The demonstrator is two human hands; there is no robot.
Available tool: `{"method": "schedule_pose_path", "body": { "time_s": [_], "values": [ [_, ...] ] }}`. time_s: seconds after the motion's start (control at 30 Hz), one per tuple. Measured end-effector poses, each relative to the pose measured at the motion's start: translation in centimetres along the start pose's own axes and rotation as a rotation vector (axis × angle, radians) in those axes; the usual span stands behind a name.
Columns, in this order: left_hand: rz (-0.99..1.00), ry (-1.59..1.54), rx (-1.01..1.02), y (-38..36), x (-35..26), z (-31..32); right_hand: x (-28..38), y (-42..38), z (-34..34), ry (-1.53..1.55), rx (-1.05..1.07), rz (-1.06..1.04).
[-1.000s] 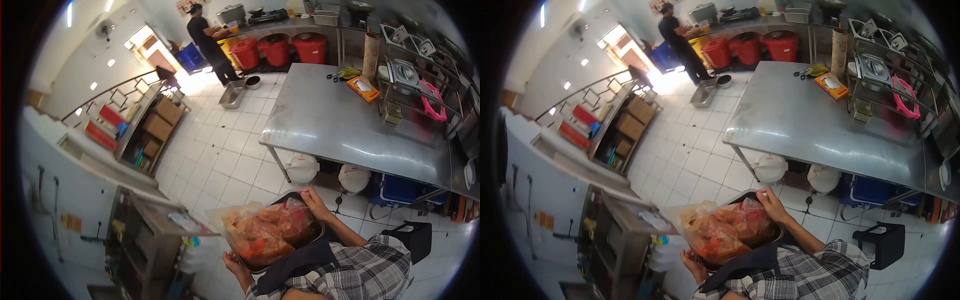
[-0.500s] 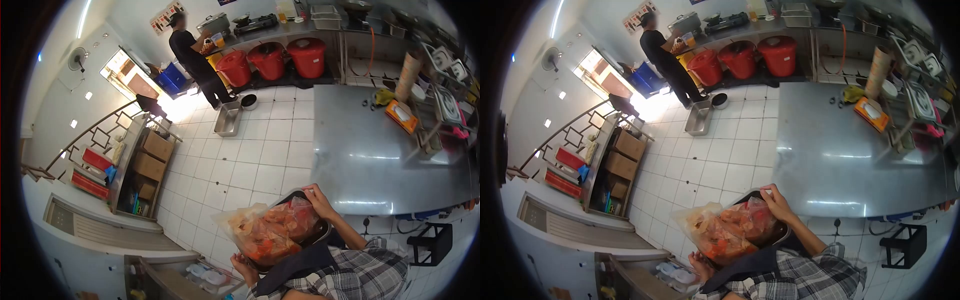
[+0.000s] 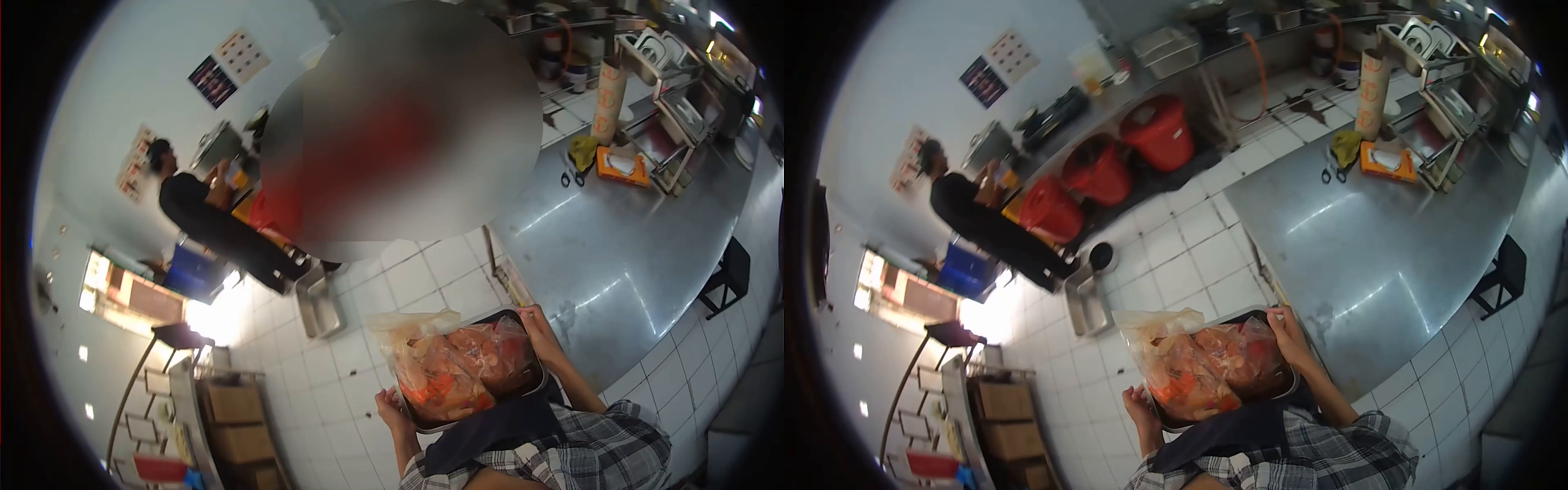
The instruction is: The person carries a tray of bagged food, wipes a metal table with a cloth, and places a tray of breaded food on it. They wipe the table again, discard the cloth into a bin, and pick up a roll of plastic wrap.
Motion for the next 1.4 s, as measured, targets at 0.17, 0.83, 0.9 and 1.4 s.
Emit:
{"method": "schedule_pose_path", "body": {
  "time_s": [0.17,0.83,0.9,1.4],
  "values": [
    [-0.034,0.102,0.138,8.2,-4.9,10.8,-1.9,9.5,0.1,0.086,-0.193,-0.021],
    [-0.105,0.096,0.271,34.8,-21.2,41.7,-3.4,46.5,7.4,0.030,-0.341,-0.060],
    [-0.009,0.185,0.316,34.4,-26.0,48.0,-3.3,49.6,7.3,0.017,-0.398,-0.063],
    [-0.024,0.864,0.744,47.6,-23.2,88.7,-12.1,65.0,-5.6,0.070,-1.049,0.074]
  ]
}}
Point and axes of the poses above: each hand's wrist, its own y-axis towards the middle knuckle, its own z-axis out of the palm, x = y × z, the point moved 8 cm from there along y, towards the middle knuckle, and after that the axes turned 10 degrees about -z, right-handed, at the moved point
